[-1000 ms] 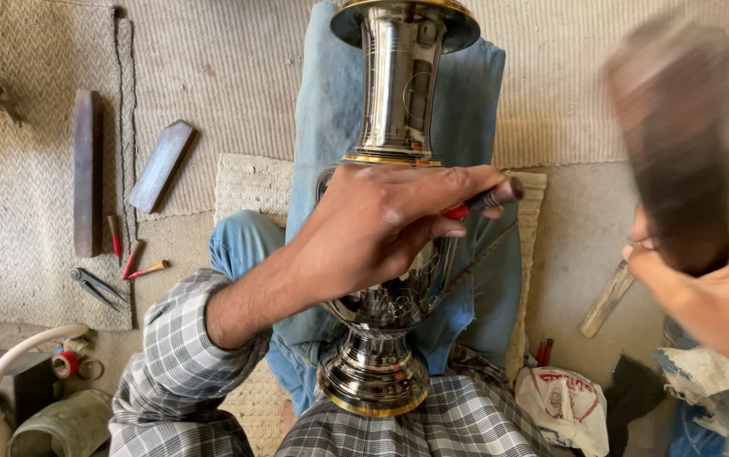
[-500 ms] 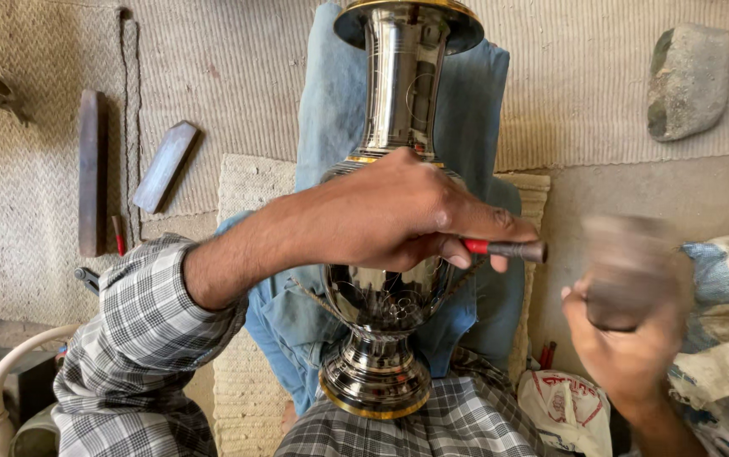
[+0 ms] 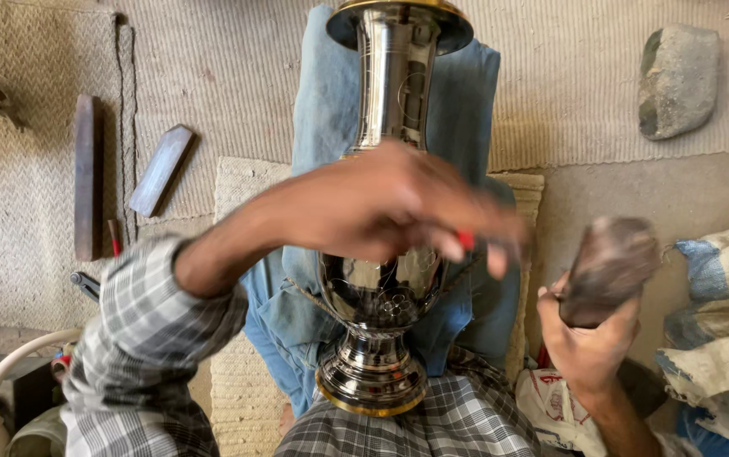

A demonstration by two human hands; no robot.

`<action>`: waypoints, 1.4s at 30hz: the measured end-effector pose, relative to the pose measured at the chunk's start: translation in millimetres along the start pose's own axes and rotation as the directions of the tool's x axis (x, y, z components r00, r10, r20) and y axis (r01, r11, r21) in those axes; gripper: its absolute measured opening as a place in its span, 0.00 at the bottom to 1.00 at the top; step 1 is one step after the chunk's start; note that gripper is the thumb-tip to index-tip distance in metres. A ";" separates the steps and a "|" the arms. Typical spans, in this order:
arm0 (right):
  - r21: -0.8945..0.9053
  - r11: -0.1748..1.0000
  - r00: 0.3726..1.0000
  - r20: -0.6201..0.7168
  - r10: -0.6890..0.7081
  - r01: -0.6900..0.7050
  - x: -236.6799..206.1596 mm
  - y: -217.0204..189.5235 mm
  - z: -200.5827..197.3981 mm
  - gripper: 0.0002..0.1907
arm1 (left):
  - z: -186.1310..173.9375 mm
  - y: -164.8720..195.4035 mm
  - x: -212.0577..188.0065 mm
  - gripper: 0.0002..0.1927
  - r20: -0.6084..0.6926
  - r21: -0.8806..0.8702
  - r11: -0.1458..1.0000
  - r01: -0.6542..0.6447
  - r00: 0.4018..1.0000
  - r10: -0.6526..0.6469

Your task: The person sits on the floor and uses a hammer and a small metal punch to engrave a floral pattern onto the side of a silver vase. The person repeatedly taps the punch against the vase surface to create the design.

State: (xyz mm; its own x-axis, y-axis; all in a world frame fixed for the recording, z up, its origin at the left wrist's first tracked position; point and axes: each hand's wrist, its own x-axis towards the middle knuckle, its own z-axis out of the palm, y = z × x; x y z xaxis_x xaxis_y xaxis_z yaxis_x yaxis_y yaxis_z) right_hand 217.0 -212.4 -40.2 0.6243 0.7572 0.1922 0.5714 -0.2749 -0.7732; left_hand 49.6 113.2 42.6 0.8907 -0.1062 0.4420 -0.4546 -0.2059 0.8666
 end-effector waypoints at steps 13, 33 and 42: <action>-0.022 0.876 0.865 0.148 0.480 -0.482 -94.3 125.3 49.3 0.49 | 174.8 -25.6 -286.0 0.18 -0.939 -0.329 0.399 0.856 -0.340 -0.045; 0.179 0.942 0.919 0.330 0.214 -0.283 -97.3 120.4 72.6 0.50 | 370.1 -24.8 -288.5 0.17 -0.534 -0.840 0.374 0.393 -0.720 -0.443; 0.083 0.954 0.905 0.350 0.244 -0.290 -97.8 132.7 73.9 0.44 | 392.3 -28.7 -285.7 0.19 -0.485 -0.860 0.390 0.330 -0.767 -0.420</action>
State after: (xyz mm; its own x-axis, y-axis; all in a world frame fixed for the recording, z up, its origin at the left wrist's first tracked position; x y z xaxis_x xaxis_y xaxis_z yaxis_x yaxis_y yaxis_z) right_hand 192.4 -279.2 -206.2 0.5181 0.8249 -0.2261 0.3198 -0.4320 -0.8433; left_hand -192.2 -232.1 -199.5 -0.4920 0.6397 -0.5906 0.1175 0.7209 0.6830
